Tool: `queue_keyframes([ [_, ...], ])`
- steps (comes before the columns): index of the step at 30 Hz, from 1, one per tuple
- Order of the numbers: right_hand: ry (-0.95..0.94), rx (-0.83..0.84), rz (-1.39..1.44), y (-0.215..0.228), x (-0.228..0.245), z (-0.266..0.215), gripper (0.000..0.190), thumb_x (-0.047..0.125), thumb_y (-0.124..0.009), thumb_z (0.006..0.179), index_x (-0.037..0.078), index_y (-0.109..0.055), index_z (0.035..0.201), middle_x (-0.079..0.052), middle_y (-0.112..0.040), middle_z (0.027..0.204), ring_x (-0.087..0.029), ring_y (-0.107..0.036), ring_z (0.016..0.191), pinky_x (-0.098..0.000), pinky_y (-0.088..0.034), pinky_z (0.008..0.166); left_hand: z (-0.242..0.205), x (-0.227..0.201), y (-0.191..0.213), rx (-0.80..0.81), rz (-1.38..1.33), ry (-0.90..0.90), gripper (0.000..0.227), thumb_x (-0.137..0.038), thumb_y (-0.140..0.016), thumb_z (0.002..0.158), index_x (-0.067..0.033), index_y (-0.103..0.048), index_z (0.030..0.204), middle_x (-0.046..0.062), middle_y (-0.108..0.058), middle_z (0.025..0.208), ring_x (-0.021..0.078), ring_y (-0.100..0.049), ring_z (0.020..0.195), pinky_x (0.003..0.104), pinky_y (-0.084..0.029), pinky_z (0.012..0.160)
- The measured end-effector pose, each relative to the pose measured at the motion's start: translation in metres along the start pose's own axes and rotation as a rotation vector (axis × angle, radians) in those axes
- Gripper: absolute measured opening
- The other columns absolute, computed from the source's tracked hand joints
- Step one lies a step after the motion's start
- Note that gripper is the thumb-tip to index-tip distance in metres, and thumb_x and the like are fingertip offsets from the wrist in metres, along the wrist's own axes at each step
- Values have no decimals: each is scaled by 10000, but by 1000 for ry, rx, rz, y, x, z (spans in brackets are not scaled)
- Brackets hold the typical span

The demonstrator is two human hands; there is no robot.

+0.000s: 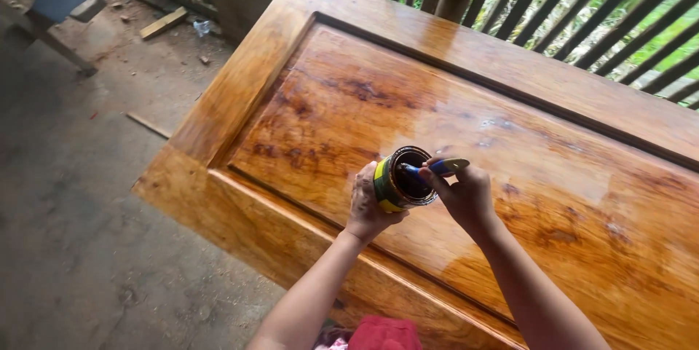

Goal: Apply wood varnish to a large wooden furniture component using a paintbrush.

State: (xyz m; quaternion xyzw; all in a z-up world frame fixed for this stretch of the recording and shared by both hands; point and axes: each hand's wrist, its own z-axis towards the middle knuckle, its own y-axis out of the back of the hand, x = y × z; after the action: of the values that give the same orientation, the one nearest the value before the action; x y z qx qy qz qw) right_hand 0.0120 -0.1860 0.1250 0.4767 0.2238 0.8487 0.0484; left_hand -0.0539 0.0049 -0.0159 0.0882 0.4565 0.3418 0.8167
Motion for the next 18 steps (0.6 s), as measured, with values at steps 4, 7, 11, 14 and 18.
queue_keyframes([
  [4,129,8,-129,3,27,3,141,140,-816,871,80,-729,964,-74,-773,918,-165,-752,794,-295,-598,653,-10,5,13,2,17,7,1293,-301,-994,543,-89,-213,1551,205,-416,1460,423,-409,1378,525,-371,1159],
  [7,213,31,-249,4,32,11,138,188,-816,875,106,-742,958,-71,-771,922,-188,-742,757,-317,-590,657,-7,17,18,14,20,-20,1284,-294,-994,537,-91,-222,1543,204,-423,1445,425,-414,1370,529,-373,1156],
  [11,339,139,-338,1,44,23,194,262,-821,852,130,-734,966,-51,-755,877,-226,-722,729,-352,-576,636,3,23,28,45,26,-52,1263,-293,-986,540,-88,-238,1537,210,-434,1442,428,-431,1351,530,-377,1154],
  [14,354,266,-459,-7,44,33,198,242,-811,796,150,-738,956,-49,-758,860,-240,-720,708,-365,-561,579,22,26,29,66,74,-60,1244,-303,-971,556,-67,-236,1532,220,-439,1431,432,-434,1336,538,-365,1153],
  [18,318,399,-602,-14,47,44,119,164,-759,840,157,-726,955,-28,-763,875,-216,-709,651,-361,-551,546,37,37,27,84,98,-94,1222,-326,-958,583,-48,-229,1523,228,-432,1420,432,-428,1340,546,-346,1159],
])
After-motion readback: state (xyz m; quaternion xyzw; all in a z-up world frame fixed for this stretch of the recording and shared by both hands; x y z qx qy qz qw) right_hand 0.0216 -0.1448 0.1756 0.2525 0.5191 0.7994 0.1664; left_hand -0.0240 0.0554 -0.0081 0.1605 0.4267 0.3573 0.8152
